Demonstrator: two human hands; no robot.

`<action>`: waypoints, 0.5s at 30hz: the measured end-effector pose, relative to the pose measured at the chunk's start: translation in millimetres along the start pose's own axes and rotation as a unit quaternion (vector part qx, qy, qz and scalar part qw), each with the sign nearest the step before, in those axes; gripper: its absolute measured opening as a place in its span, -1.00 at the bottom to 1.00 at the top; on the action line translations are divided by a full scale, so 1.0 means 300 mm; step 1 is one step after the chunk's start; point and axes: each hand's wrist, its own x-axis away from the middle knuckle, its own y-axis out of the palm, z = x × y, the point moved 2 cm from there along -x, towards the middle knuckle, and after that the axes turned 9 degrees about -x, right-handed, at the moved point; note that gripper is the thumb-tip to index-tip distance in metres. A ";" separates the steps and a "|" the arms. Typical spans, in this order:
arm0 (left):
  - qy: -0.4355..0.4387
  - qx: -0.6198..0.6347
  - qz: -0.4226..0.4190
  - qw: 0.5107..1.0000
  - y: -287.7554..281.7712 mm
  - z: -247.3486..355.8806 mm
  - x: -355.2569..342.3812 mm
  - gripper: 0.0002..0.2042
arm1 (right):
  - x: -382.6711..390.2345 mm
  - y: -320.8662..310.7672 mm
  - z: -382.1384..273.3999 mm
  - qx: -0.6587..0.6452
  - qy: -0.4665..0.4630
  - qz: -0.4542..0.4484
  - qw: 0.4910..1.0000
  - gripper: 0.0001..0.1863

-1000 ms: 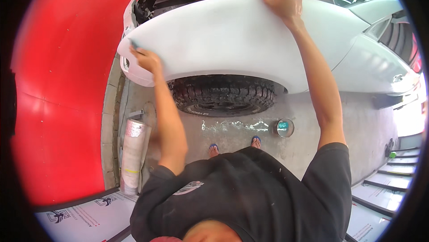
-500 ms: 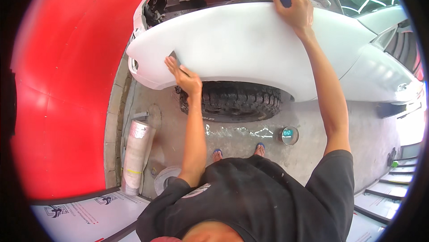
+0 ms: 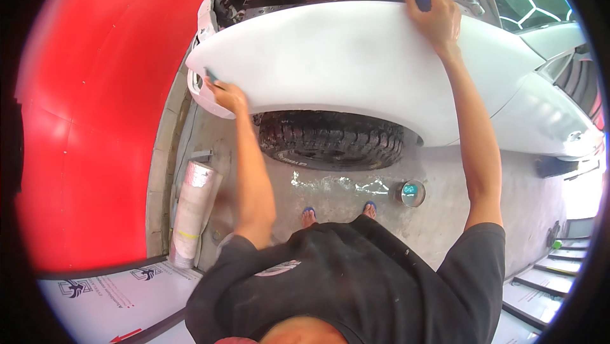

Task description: Sanding the fender of a white car using a sanding block and water for body preparation.

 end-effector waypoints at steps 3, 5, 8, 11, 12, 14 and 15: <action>-0.012 0.017 -0.001 1.000 0.005 -0.029 0.038 -0.54 | 0.002 0.000 0.007 0.029 0.016 -0.002 0.999 -0.76; 0.173 -0.020 0.042 0.984 0.017 0.012 0.174 -0.54 | 0.005 0.002 0.010 0.018 0.011 -0.004 1.000 -0.75; 0.251 -0.037 0.039 0.966 0.009 0.003 0.198 -0.54 | 0.008 0.003 0.015 0.007 0.012 -0.004 1.000 -0.75; 0.019 0.042 0.009 0.999 0.007 -0.071 0.058 -0.54 | 0.008 0.001 0.016 0.006 0.008 -0.005 1.000 -0.74; 0.005 0.030 -0.010 1.000 0.019 -0.084 0.058 -0.54 | 0.008 -0.001 0.014 0.021 0.002 -0.007 1.000 -0.73; 0.041 0.084 0.028 0.995 0.018 -0.067 0.095 -0.53 | 0.006 -0.004 0.011 0.038 0.004 -0.008 0.999 -0.72; 0.077 0.074 0.039 0.994 0.010 -0.036 0.136 -0.53 | 0.005 -0.004 0.008 0.040 0.006 -0.012 0.999 -0.72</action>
